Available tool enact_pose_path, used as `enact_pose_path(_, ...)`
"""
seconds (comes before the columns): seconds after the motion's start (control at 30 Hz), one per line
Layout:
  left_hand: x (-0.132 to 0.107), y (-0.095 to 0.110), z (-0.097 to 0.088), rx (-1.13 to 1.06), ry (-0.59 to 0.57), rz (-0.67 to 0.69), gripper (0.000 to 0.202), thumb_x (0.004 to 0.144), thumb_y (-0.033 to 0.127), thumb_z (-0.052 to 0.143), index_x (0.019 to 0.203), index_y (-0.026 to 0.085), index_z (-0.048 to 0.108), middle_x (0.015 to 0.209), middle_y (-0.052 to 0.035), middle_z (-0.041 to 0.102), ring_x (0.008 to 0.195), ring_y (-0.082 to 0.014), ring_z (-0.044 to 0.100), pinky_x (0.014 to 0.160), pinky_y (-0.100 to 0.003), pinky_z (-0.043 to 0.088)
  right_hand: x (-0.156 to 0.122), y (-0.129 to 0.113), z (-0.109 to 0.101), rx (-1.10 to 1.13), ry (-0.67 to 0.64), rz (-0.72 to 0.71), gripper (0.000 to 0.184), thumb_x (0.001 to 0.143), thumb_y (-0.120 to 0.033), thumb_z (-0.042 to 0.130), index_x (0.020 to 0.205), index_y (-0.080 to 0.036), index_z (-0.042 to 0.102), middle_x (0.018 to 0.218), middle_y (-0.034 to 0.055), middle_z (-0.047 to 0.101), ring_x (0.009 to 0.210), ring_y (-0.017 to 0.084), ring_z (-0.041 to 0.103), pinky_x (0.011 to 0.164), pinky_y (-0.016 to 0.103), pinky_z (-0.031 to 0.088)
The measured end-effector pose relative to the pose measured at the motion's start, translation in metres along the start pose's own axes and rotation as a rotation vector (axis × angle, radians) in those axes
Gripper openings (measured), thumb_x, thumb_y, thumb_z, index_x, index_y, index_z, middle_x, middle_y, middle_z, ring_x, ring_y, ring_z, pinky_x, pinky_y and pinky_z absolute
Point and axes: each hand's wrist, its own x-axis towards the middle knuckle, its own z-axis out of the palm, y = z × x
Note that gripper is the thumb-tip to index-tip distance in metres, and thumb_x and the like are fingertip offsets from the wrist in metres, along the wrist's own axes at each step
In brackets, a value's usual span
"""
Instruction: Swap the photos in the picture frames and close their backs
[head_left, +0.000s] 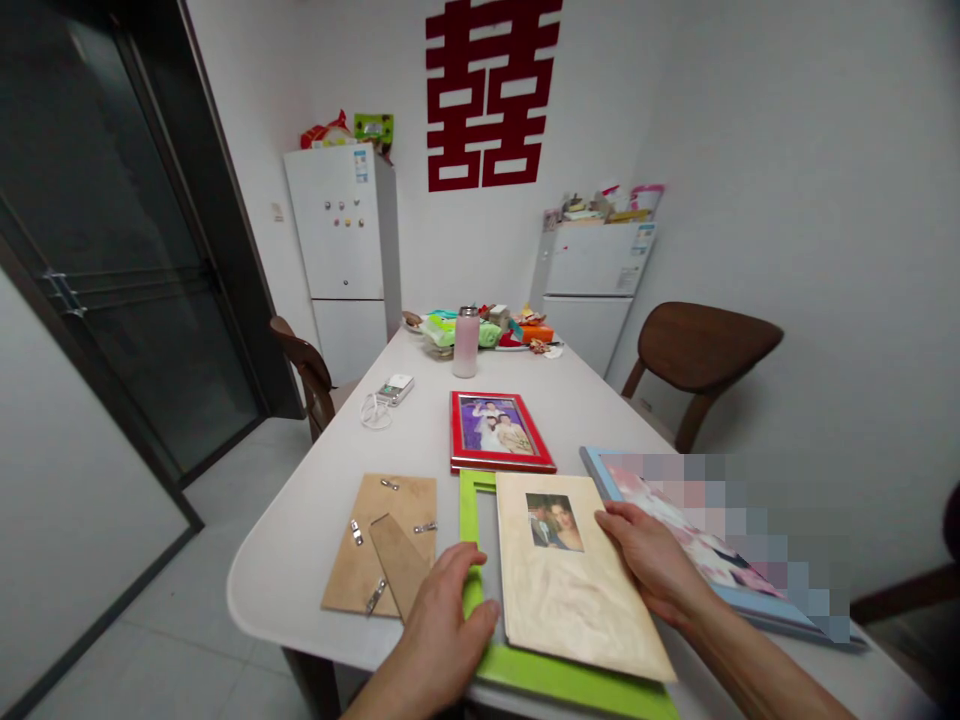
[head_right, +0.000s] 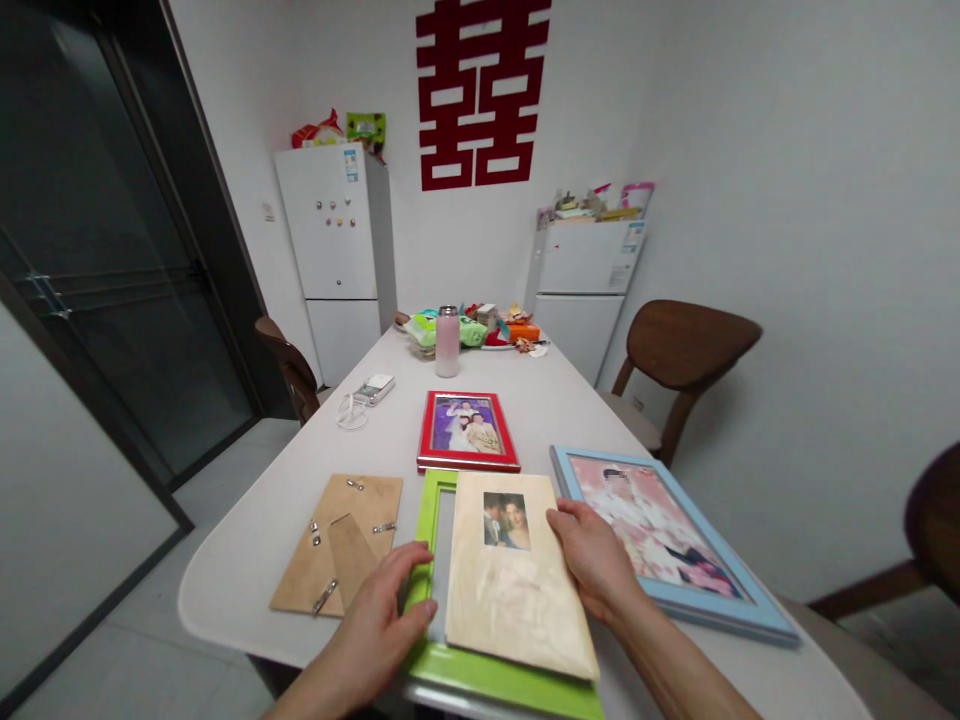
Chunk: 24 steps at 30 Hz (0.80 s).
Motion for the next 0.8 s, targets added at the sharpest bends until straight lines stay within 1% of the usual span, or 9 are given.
enact_pose_path(0.1,-0.004,0.003,0.007,0.139,-0.085,0.012,0.046,0.069,0.019,0.048,0.114,0.009,0.043,0.128,-0.0126,0.036,0.118,-0.0213,0.030,0.100,-0.034,0.022,0.002,0.003,0.009,-0.112,0.009,-0.008,0.038,0.067,-0.016,0.046,0.105,-0.018,0.039,0.053,0.0000,0.062,0.048,0.018,0.060,0.046,0.026,0.045)
enact_pose_path(0.2,-0.006,0.003,0.011,0.230,-0.129,0.047,0.051,0.069,0.021,0.049,0.116,0.006,0.041,0.130,-0.0144,0.032,0.120,-0.0220,0.027,0.100,-0.035,0.022,0.004,0.007,0.019,-0.200,-0.037,-0.053,0.050,0.067,-0.017,0.043,0.116,-0.016,0.033,0.062,0.0037,0.064,0.051,0.018,0.060,0.046,0.026,0.045)
enact_pose_path(0.27,-0.007,0.003,0.012,0.272,-0.151,0.070,0.052,0.067,0.024,0.052,0.115,0.006,0.042,0.131,-0.0145,0.031,0.121,-0.0229,0.025,0.100,-0.036,0.022,0.007,0.011,0.021,-0.309,-0.067,-0.114,0.052,0.067,-0.018,0.040,0.119,-0.014,0.032,0.070,0.0059,0.066,0.055,0.018,0.061,0.048,0.026,0.045)
enact_pose_path(0.37,-0.007,0.004,0.013,0.328,-0.185,0.080,0.054,0.065,0.027,0.056,0.114,0.006,0.044,0.132,-0.0148,0.030,0.121,-0.0245,0.023,0.101,-0.037,0.021,0.013,0.013,0.020,-0.630,-0.065,-0.292,0.047,0.068,-0.020,0.037,0.115,-0.013,0.040,0.083,0.0085,0.065,0.068,0.018,0.061,0.059,0.027,0.045)
enact_pose_path(0.47,-0.008,0.008,0.014,0.375,-0.214,0.078,0.054,0.066,0.028,0.057,0.113,0.008,0.044,0.132,-0.0134,0.030,0.122,-0.0245,0.023,0.101,-0.036,0.021,0.015,0.010,0.015,-1.007,0.013,-0.494,0.039,0.069,-0.023,0.039,0.105,-0.012,0.050,0.093,0.0103,0.063,0.081,0.020,0.058,0.069,0.027,0.041)
enact_pose_path(0.57,-0.008,0.012,0.016,0.414,-0.221,0.067,0.051,0.066,0.030,0.056,0.113,0.010,0.046,0.131,-0.0118,0.033,0.122,-0.0248,0.022,0.100,-0.038,0.021,0.011,0.007,0.012,-1.258,0.059,-0.545,0.034,0.072,-0.026,0.038,0.099,-0.013,0.054,0.088,0.0116,0.063,0.077,0.021,0.058,0.066,0.027,0.039)
enact_pose_path(0.63,-0.008,0.013,0.017,0.429,-0.216,0.071,0.051,0.067,0.030,0.056,0.113,0.011,0.046,0.130,-0.0113,0.034,0.122,-0.0249,0.022,0.100,-0.038,0.022,0.009,0.006,0.010,-1.339,0.077,-0.544,0.033,0.073,-0.029,0.038,0.096,-0.013,0.056,0.084,0.0122,0.064,0.073,0.021,0.058,0.063,0.027,0.038)
enact_pose_path(0.7,-0.008,0.014,0.018,0.438,-0.210,0.079,0.052,0.068,0.031,0.055,0.115,0.011,0.044,0.131,-0.0112,0.033,0.122,-0.0246,0.022,0.100,-0.038,0.021,0.008,0.007,0.007,-1.353,0.090,-0.553,0.032,0.073,-0.030,0.039,0.093,-0.013,0.057,0.082,0.0124,0.064,0.073,0.022,0.058,0.061,0.027,0.037)
enact_pose_path(0.8,-0.007,0.014,0.019,0.449,-0.213,0.070,0.056,0.068,0.031,0.054,0.118,0.011,0.041,0.133,-0.0114,0.029,0.122,-0.0246,0.020,0.100,-0.037,0.021,0.008,0.007,0.003,-1.186,0.067,-0.508,0.033,0.071,-0.030,0.043,0.096,-0.013,0.057,0.073,0.0084,0.065,0.066,0.019,0.058,0.057,0.026,0.038)
